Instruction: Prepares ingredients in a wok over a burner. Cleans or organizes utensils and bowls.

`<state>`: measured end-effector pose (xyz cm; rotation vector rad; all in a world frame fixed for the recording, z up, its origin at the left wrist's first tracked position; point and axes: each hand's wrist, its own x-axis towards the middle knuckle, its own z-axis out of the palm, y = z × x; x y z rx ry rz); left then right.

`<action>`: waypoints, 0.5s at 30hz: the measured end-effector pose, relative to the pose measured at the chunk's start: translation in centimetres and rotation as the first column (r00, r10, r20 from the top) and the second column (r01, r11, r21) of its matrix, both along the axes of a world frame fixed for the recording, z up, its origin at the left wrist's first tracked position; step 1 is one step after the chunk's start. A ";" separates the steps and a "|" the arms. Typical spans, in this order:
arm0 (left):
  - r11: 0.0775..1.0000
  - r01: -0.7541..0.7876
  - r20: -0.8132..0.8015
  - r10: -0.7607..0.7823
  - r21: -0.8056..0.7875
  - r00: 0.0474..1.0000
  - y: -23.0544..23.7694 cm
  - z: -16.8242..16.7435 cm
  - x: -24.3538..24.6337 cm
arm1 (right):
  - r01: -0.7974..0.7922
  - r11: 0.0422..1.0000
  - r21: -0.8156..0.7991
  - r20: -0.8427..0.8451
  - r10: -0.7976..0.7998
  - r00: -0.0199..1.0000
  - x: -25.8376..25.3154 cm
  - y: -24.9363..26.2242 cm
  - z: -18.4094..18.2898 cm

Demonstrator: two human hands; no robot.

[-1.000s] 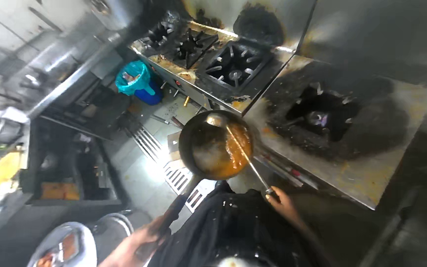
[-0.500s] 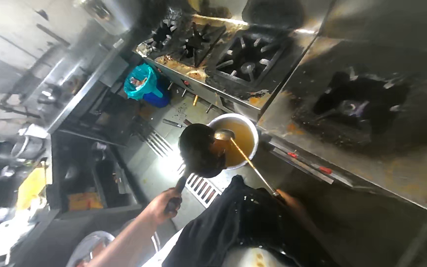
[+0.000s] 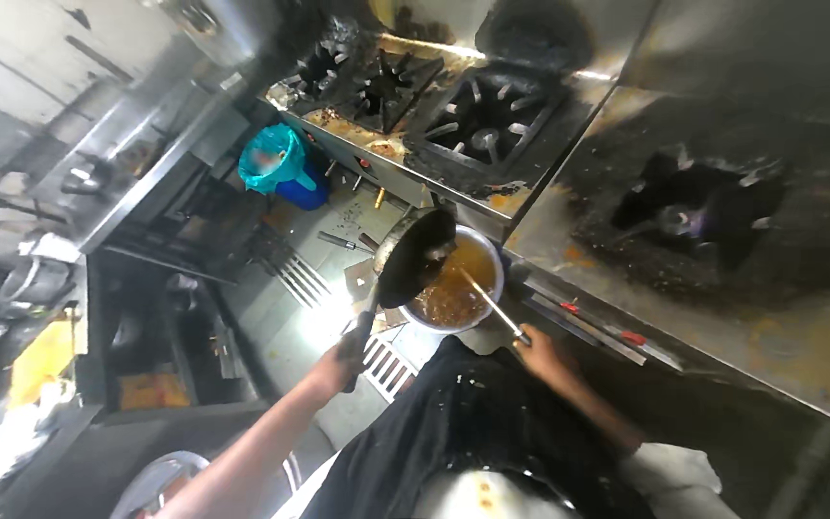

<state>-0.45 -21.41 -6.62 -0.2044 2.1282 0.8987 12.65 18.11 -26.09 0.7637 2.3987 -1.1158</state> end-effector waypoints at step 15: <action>0.996 0.060 -0.306 -0.037 0.067 0.951 -0.3 12.3 7.6 | 0.195 0.875 -0.442 -0.297 -0.348 0.889 4.7 1.3 2.4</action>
